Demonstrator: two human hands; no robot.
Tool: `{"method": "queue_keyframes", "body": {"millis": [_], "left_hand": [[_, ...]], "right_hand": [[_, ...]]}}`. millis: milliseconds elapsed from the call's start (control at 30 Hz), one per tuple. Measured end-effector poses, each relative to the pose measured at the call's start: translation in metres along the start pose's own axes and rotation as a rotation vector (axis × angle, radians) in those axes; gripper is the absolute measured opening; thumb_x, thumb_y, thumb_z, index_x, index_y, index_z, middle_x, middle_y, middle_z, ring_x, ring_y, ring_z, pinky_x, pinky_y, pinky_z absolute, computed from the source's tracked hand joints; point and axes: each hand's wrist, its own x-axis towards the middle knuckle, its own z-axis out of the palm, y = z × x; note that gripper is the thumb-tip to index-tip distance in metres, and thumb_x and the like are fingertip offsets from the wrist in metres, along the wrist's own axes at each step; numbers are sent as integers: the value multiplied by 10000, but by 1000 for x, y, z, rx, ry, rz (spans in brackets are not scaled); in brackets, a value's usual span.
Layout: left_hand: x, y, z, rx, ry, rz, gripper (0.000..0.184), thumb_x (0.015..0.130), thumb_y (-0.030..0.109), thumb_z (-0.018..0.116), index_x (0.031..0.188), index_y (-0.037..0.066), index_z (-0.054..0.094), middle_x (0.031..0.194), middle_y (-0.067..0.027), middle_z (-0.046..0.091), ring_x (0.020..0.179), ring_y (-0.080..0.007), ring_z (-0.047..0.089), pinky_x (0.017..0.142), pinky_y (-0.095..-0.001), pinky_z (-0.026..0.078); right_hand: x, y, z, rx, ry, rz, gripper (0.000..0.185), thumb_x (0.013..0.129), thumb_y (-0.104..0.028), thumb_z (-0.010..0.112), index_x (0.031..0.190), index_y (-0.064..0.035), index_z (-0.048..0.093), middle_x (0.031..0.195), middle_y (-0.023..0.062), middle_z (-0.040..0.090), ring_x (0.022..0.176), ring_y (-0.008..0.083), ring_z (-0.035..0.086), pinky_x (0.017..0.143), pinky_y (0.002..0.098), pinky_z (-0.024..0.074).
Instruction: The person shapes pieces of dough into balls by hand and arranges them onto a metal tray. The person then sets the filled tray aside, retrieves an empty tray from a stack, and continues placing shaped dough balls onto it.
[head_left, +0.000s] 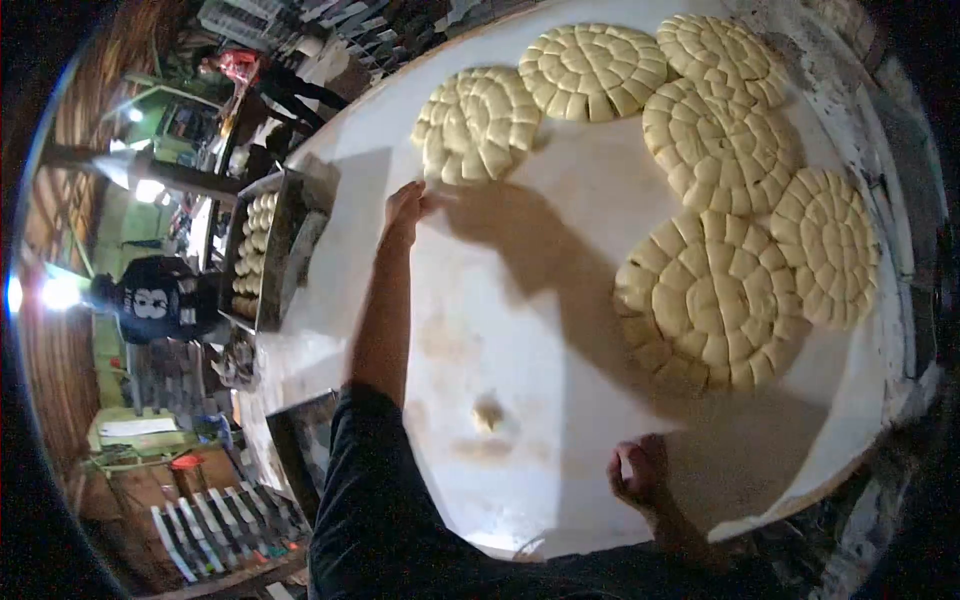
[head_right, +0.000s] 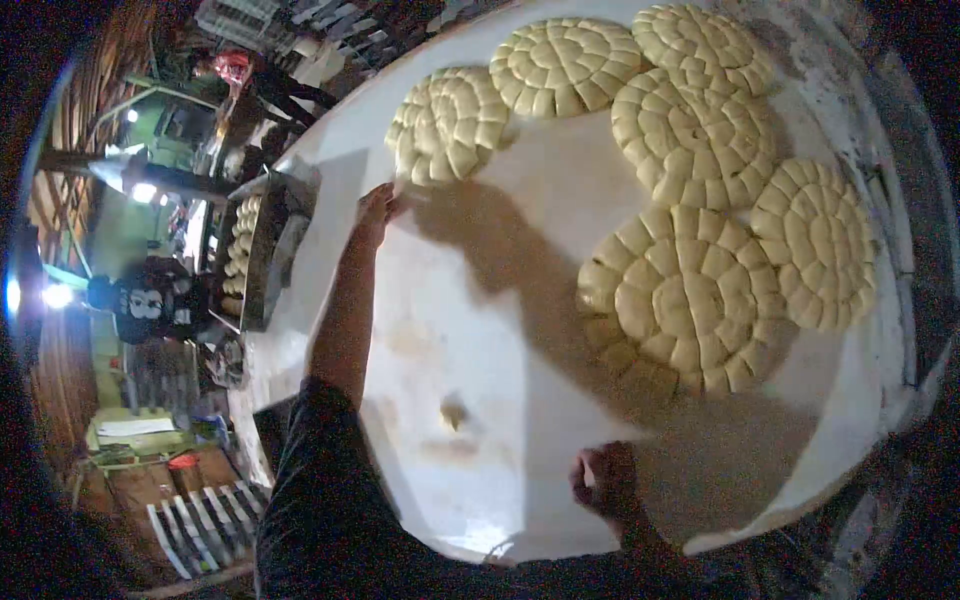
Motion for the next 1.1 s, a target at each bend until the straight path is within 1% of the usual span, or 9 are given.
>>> {"method": "queue_keyframes", "body": {"millis": [100, 167, 200, 400, 533, 567, 800, 1033, 1100], "left_hand": [[79, 0, 27, 405, 54, 54, 479, 863, 271, 584, 1235, -30, 551, 1137, -167, 600, 972, -273, 597, 846, -367, 515], [137, -22, 22, 548, 301, 36, 232, 832, 284, 668, 903, 64, 653, 743, -94, 641, 657, -238, 639, 600, -364, 556], [118, -4, 37, 370, 289, -35, 379, 820, 201, 596, 1057, -94, 589, 972, -220, 634, 836, -307, 623, 701, -370, 551], [53, 48, 32, -868, -47, -512, 221, 842, 111, 642, 995, -11, 537, 816, -113, 632, 741, -240, 648, 745, -311, 564], [68, 39, 30, -706, -584, -366, 221, 859, 185, 647, 960, 5, 568, 901, -93, 661, 768, -173, 663, 632, -239, 562], [69, 32, 38, -595, -300, -260, 194, 872, 182, 628, 965, 15, 598, 874, -73, 673, 759, -172, 663, 634, -250, 564], [63, 30, 35, -329, -135, -408, 205, 869, 177, 653, 998, 23, 614, 916, -87, 674, 797, -202, 672, 703, -296, 586], [35, -34, -44, 695, 96, -278, 348, 859, 488, 636, 912, 145, 648, 593, 31, 522, 442, -74, 463, 356, -245, 364], [-19, -38, -48, 837, 219, -218, 577, 792, 631, 630, 688, 63, 626, 531, -42, 520, 393, -178, 472, 365, -362, 376]], "right_hand": [[3, 1, 3, 91, -44, 58, 82, 771, -40, 594, 801, -75, 526, 696, 92, 524, 658, 291, 509, 636, 410, 380], [-2, 7, 11, 179, -98, 108, 97, 759, -38, 594, 810, -84, 525, 697, 86, 520, 654, 291, 505, 633, 414, 372], [-4, 8, 15, 151, -87, 111, 134, 714, -41, 610, 812, -92, 534, 652, 74, 524, 588, 289, 505, 616, 417, 386], [4, 4, 3, 53, -159, 87, 145, 698, -73, 635, 805, -100, 541, 626, 63, 509, 561, 275, 495, 596, 409, 370], [3, 4, -1, 236, -231, 164, 166, 660, -96, 674, 793, -112, 575, 681, 69, 548, 647, 258, 539, 642, 434, 378], [-1, 3, 3, 230, -225, 160, 166, 660, -96, 674, 793, -112, 575, 681, 69, 548, 647, 258, 539, 642, 434, 378], [-6, 2, 14, 75, -29, 146, 172, 660, -89, 676, 803, -113, 582, 723, 66, 564, 689, 268, 550, 720, 428, 405], [-4, -3, 16, -56, 50, 100, 179, 655, -121, 688, 801, -99, 587, 764, 79, 573, 749, 301, 572, 798, 462, 424], [-6, 3, 22, -86, 66, 52, 128, 680, -115, 664, 767, -91, 573, 748, 88, 560, 741, 301, 558, 758, 457, 414]]}}
